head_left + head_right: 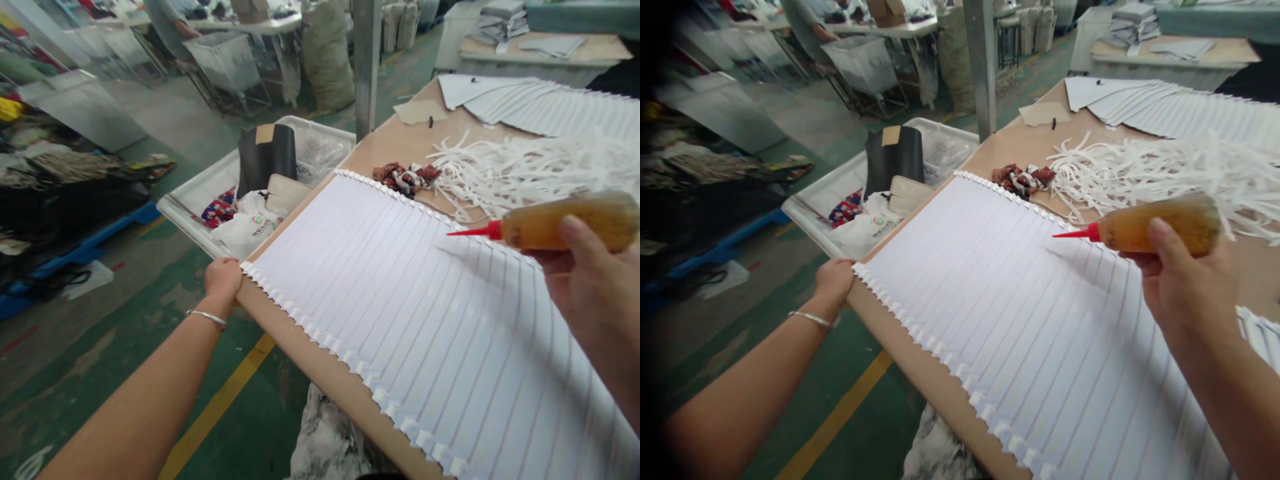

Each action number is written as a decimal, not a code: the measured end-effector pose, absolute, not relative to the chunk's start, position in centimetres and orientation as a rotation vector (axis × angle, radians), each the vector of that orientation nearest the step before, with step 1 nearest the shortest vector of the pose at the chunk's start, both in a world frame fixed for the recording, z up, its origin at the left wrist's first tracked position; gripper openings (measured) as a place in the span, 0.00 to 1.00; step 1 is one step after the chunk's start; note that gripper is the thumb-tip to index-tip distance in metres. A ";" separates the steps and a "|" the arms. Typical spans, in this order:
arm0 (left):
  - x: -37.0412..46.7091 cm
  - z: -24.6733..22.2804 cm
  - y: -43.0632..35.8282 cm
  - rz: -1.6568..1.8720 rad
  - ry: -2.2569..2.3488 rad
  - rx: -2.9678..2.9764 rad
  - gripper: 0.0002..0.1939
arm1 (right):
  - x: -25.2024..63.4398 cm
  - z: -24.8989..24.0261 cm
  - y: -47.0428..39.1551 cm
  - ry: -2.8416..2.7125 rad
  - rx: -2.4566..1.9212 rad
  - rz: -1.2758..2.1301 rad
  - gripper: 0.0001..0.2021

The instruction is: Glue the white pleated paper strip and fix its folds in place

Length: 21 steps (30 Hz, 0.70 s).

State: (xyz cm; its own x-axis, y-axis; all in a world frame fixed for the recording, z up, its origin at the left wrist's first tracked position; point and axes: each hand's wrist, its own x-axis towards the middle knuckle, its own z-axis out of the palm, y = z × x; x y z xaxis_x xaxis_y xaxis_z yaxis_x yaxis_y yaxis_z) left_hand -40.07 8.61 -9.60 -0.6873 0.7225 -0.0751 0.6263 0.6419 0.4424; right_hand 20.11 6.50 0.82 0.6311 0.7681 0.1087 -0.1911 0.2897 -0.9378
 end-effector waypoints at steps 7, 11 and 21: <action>-39.5 -8.3 8.6 0.608 2.590 0.887 0.17 | 22.0 -2.9 14.3 -0.405 -1.132 0.873 0.11; -39.5 -8.2 8.7 0.615 2.599 0.853 0.16 | 21.9 -4.1 15.0 -0.498 -1.116 0.887 0.08; -39.7 -8.5 8.7 0.612 2.613 0.847 0.16 | 20.9 -3.5 14.3 -0.586 -1.124 0.886 0.20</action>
State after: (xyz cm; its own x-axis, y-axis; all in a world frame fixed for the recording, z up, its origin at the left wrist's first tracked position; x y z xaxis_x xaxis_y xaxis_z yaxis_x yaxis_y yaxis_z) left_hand -39.73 8.73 -8.48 -0.7706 0.6139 -0.1713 0.4741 0.7317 0.4897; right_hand 20.93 14.30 -3.49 0.5397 0.8414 -0.0276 -0.3041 0.1643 -0.9383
